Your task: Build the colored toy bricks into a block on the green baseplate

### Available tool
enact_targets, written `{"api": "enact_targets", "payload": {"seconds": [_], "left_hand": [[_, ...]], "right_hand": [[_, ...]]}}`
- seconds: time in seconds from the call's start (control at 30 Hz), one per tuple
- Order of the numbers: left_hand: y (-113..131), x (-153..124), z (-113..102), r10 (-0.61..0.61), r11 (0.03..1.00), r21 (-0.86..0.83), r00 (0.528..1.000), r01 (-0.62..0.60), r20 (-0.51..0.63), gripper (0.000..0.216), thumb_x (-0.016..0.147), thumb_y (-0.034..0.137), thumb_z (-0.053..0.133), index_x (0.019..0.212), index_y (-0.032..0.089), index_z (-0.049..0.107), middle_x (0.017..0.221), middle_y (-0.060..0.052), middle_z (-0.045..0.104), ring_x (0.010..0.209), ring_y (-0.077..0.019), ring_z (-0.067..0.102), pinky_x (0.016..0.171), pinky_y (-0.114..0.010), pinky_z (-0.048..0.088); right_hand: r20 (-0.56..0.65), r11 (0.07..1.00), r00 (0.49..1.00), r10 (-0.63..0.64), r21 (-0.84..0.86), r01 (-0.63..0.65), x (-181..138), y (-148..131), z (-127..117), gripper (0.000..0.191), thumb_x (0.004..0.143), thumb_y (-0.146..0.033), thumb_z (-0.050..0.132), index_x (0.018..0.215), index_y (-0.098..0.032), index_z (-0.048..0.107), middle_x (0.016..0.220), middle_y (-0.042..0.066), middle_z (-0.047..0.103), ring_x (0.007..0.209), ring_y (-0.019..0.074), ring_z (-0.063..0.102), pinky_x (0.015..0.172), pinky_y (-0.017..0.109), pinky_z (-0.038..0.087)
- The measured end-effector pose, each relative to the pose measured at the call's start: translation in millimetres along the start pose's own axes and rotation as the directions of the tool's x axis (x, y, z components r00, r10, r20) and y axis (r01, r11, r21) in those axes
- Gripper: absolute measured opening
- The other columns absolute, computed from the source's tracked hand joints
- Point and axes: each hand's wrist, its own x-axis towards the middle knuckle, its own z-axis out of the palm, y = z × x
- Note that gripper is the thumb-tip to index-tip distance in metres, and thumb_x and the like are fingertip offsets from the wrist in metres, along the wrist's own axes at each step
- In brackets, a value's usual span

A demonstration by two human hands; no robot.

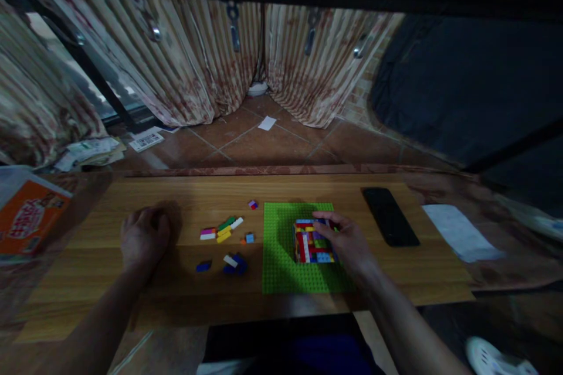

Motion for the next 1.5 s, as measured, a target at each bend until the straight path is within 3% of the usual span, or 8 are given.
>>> {"api": "enact_targets", "payload": {"seconds": [0.23,0.37,0.53,0.63,0.97,1.5], "left_hand": [[3,-1,-4,-0.005,1.000,-0.015,1.000,0.006,0.023,0.040,0.086,0.036,0.041,0.108,0.011,0.065,0.111,-0.015,0.062,0.105,-0.0284,0.054,0.096,-0.042,0.044],[3,0,-5,0.002,1.000,-0.016,1.000,-0.001,0.022,0.039,0.086,0.035,0.042,0.107,0.011,0.065,0.109,-0.015,0.062,0.105,-0.0282,0.054,0.097,-0.043,0.044],[4,0,-6,-0.006,1.000,-0.010,1.000,0.006,0.027,0.039,0.086,0.034,0.042,0.106,0.011,0.065,0.108,-0.016,0.063,0.104,-0.0292,0.054,0.094,-0.044,0.045],[5,0,-7,-0.016,1.000,-0.014,0.999,0.016,0.042,0.038,0.086,0.034,0.042,0.106,0.012,0.065,0.109,-0.015,0.062,0.102,-0.0294,0.054,0.093,-0.044,0.045],[5,1,-6,-0.022,1.000,-0.002,0.999,0.022,0.048,0.041,0.085,0.036,0.042,0.106,0.010,0.065,0.109,-0.017,0.063,0.104,-0.0300,0.054,0.093,-0.044,0.045],[7,-1,-8,-0.020,1.000,-0.004,0.999,0.020,0.035,0.042,0.086,0.037,0.040,0.107,0.010,0.065,0.110,-0.016,0.062,0.104,-0.0287,0.053,0.097,-0.043,0.043]], "right_hand": [[-0.005,0.994,0.995,-0.103,-0.026,0.103,1,2,4,0.030,0.062,-0.040,0.078,0.084,-0.021,0.075,0.076,0.002,0.070,0.062,0.0148,0.059,0.061,0.030,0.047],[0.031,0.993,0.999,-0.009,0.120,0.005,2,1,-1,0.039,0.058,-0.045,0.082,0.087,-0.020,0.076,0.078,0.002,0.072,0.066,0.0158,0.062,0.065,0.030,0.049],[-0.063,0.955,0.998,0.010,0.297,0.009,4,-2,-15,0.033,0.062,-0.050,0.081,0.081,-0.023,0.076,0.091,0.003,0.074,0.087,0.0184,0.065,0.079,0.030,0.049],[-0.084,0.962,0.996,-0.040,0.265,0.061,3,-2,-17,0.031,0.062,-0.049,0.082,0.079,-0.025,0.076,0.089,0.003,0.074,0.090,0.0199,0.065,0.083,0.032,0.049],[0.031,0.993,0.997,-0.064,-0.098,0.067,-1,-2,-1,0.045,0.063,-0.047,0.078,0.098,-0.018,0.072,0.085,0.005,0.072,0.072,0.0189,0.064,0.067,0.033,0.051],[0.166,0.998,0.986,0.011,-0.057,-0.002,10,-9,-8,0.039,0.057,-0.040,0.082,0.089,-0.019,0.074,0.079,0.002,0.071,0.067,0.0161,0.062,0.067,0.032,0.050]]}}
